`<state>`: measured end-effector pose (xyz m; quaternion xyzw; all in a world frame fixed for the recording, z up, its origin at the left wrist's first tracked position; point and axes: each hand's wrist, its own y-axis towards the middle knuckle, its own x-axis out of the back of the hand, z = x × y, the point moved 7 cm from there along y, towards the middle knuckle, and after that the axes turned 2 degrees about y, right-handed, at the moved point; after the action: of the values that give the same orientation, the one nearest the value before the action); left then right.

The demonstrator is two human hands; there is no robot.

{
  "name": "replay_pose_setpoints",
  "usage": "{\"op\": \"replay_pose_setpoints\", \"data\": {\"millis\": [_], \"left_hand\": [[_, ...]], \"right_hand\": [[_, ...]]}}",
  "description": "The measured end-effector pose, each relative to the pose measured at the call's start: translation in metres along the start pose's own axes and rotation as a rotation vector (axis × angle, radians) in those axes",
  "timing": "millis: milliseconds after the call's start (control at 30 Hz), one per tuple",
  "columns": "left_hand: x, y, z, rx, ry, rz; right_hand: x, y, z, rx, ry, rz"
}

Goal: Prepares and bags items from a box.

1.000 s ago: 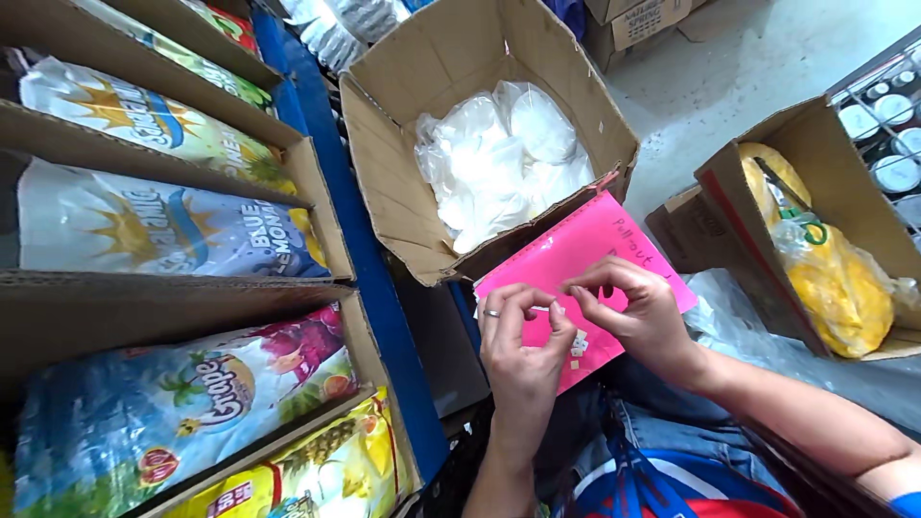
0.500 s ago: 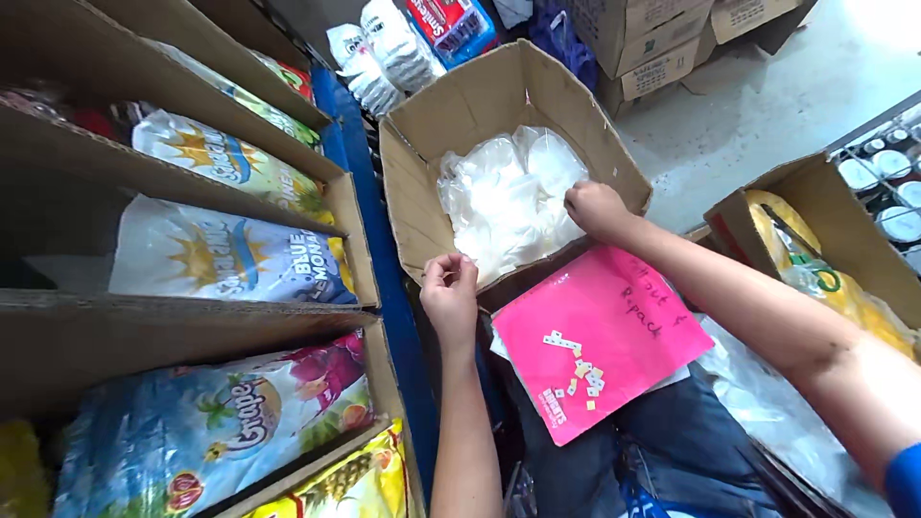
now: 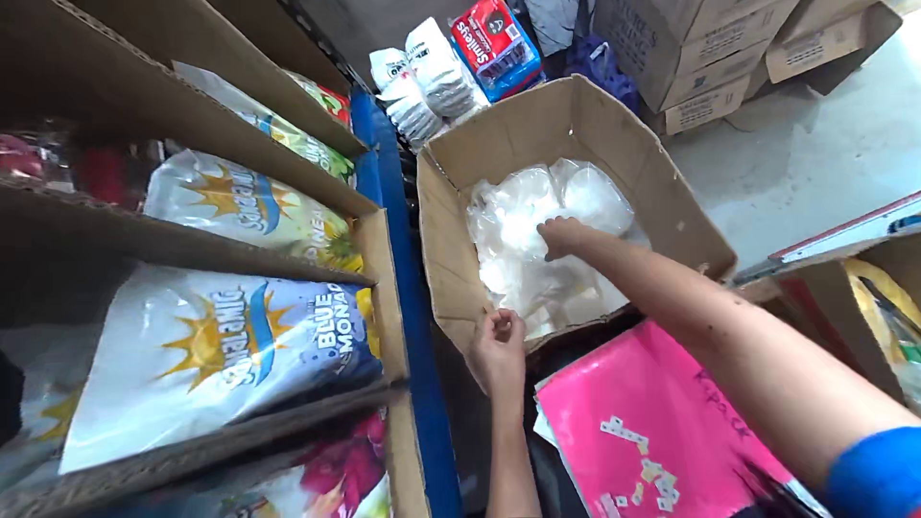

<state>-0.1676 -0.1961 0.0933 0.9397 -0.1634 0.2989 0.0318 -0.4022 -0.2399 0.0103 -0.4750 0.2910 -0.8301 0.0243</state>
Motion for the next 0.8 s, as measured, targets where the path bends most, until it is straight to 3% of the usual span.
{"op": "replay_pose_setpoints", "data": {"millis": [100,233,367,500,633,800], "left_hand": [[0.000,0.000,-0.001,0.003,-0.047,-0.029],[-0.004,0.000,-0.004,-0.021,-0.102,-0.031],[-0.003,-0.001,-0.004,-0.035,-0.154,-0.063],[0.004,-0.005,0.003,-0.064,-0.238,-0.098],[0.011,-0.010,0.005,-0.030,-0.418,-0.089],[0.020,-0.020,-0.015,-0.038,-0.464,-0.065]], "right_hand": [[-0.034,0.030,0.017,0.059,0.021,0.018],[-0.069,0.036,0.023,0.128,-0.093,0.186],[-0.064,0.016,0.024,0.219,-0.230,0.330],[-0.030,-0.016,0.045,0.268,-0.143,0.266],[0.037,-0.062,0.040,0.357,0.030,0.035],[0.116,-0.168,0.014,0.353,0.603,-0.250]]}}
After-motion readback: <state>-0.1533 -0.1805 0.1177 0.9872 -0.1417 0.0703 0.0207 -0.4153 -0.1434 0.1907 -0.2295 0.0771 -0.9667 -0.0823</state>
